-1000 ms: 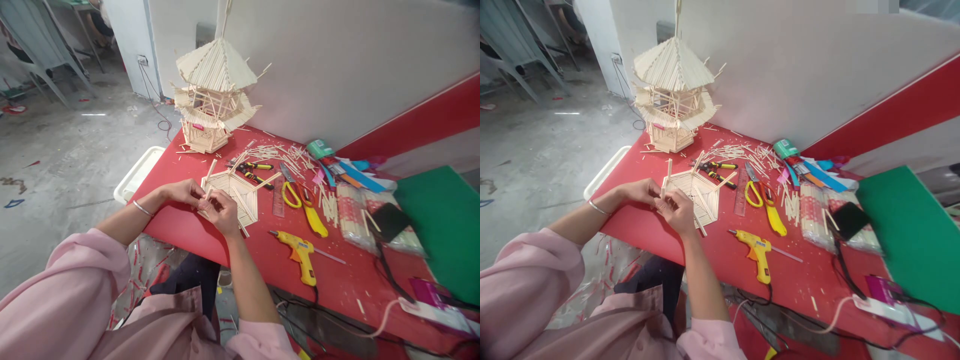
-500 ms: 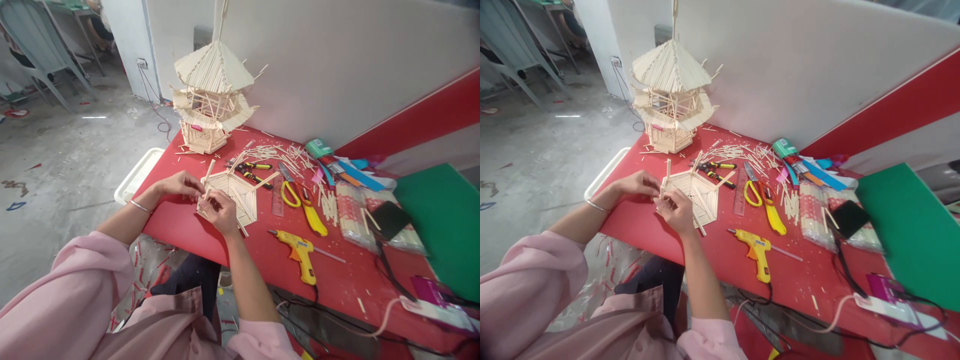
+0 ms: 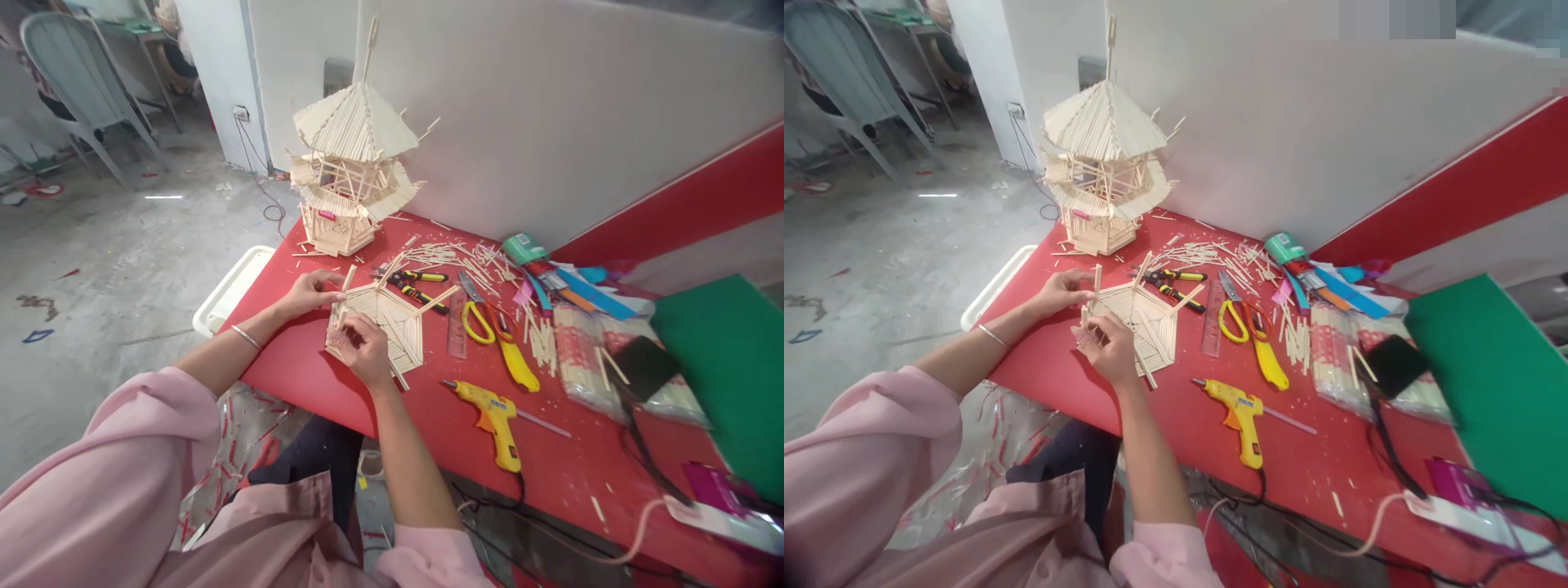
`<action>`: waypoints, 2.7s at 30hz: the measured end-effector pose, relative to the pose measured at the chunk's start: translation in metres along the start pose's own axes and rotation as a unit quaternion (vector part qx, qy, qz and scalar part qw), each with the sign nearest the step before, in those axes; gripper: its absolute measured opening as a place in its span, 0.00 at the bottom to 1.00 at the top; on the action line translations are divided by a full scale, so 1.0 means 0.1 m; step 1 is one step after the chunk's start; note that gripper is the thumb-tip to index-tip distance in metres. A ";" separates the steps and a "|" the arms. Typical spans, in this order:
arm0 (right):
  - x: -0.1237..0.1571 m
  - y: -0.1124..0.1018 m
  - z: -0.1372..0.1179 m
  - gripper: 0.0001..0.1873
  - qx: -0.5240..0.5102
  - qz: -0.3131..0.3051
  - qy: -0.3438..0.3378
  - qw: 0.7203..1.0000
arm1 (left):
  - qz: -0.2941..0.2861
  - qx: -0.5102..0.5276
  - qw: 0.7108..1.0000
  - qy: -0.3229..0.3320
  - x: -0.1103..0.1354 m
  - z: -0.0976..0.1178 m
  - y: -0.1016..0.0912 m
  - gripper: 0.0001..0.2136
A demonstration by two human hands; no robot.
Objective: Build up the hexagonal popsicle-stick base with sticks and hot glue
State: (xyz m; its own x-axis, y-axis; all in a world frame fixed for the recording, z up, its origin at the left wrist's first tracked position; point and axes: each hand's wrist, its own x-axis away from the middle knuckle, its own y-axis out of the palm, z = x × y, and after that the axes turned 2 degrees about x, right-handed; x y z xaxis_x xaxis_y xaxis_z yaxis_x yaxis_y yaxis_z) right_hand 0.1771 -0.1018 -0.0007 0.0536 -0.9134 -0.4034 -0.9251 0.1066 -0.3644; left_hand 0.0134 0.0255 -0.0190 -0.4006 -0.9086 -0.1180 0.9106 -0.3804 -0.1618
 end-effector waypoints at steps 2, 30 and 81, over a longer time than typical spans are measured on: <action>0.00 0.00 0.00 0.10 -0.004 0.002 -0.003 1.000 | -0.013 0.001 1.000 -0.002 -0.04 0.01 0.01 0.31; 0.00 -0.02 0.01 0.10 0.011 0.000 -0.009 1.000 | -0.119 0.062 0.991 -0.009 -0.22 0.02 -0.03 0.21; 0.02 -0.04 0.01 0.10 0.020 -0.002 0.002 1.000 | -0.155 0.105 0.981 -0.049 -0.20 0.13 -0.07 0.20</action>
State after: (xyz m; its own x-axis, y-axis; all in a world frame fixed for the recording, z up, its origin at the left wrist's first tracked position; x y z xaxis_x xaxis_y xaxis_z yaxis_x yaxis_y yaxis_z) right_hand 0.1813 -0.1041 -0.0006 0.0558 -0.9156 -0.3983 -0.9092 0.1183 -0.3993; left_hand 0.0168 0.0443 -0.0027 -0.6591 -0.7521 0.0003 0.7517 -0.6588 0.0325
